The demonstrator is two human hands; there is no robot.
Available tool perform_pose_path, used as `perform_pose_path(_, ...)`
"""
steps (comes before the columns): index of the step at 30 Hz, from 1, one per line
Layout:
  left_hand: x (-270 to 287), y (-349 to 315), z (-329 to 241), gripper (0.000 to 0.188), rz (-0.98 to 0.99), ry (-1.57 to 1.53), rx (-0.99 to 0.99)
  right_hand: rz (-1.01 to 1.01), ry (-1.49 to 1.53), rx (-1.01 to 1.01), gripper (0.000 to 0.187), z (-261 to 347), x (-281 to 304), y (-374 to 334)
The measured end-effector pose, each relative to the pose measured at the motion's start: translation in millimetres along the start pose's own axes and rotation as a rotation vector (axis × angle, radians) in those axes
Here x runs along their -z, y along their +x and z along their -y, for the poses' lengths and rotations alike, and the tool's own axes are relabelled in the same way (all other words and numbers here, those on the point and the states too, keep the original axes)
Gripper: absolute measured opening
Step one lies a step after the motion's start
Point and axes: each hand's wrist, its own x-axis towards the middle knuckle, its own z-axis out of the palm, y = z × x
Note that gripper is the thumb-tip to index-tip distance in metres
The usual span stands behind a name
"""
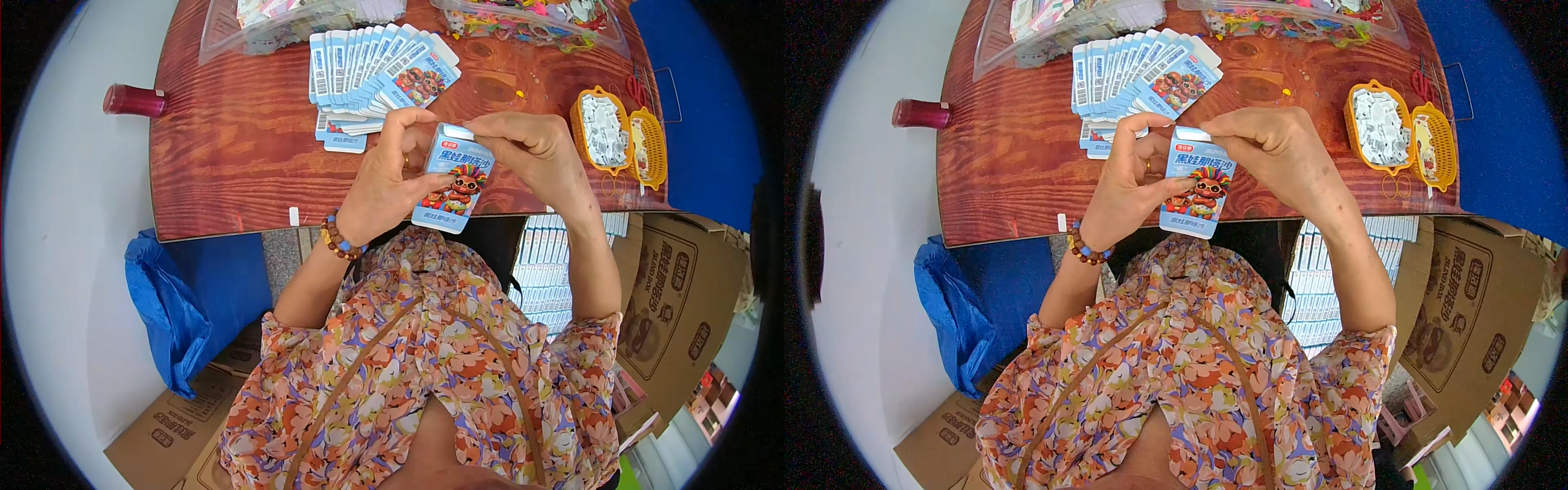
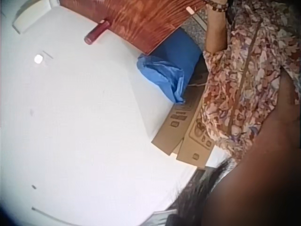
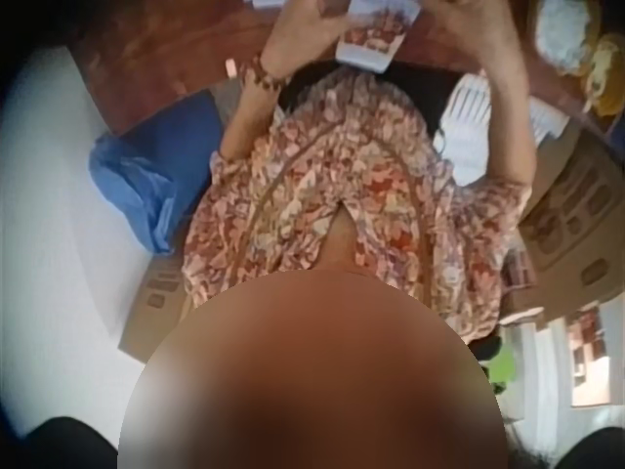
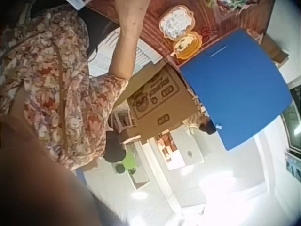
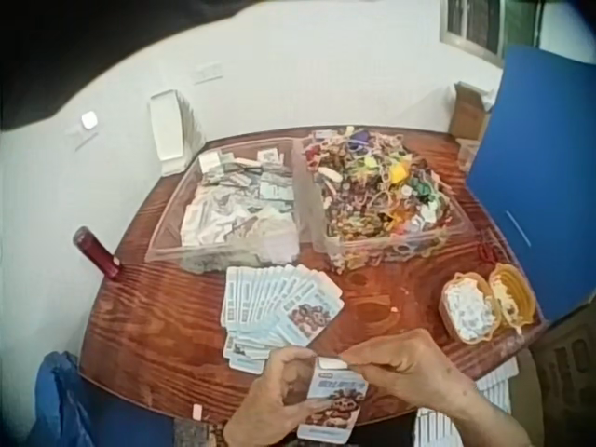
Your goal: Packaging toy cards and small plastic items into containers and boxes.
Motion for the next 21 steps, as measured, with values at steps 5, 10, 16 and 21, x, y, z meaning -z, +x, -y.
perform_pose_path(5,-3.1,-3.8,3.5,0.066,-0.044,-0.005,-0.016,0.005,-0.152,0.160,0.023,5.4,-2.6,-4.8)
perform_pose_path(10,-4.1,-4.1,3.5,0.068,-0.033,0.032,0.035,-0.060,-0.390,0.303,0.029,1.3,-13.2,-15.5)
perform_pose_path(16,-8.0,-4.2,8.1,0.059,0.026,-0.087,-0.069,-0.130,-0.115,0.191,0.031,-15.3,-16.2,-22.6)
perform_pose_path(21,-12.1,-3.9,10.5,0.050,0.018,-0.186,-0.038,-0.178,-0.055,0.240,0.028,-31.8,-11.6,-24.9)
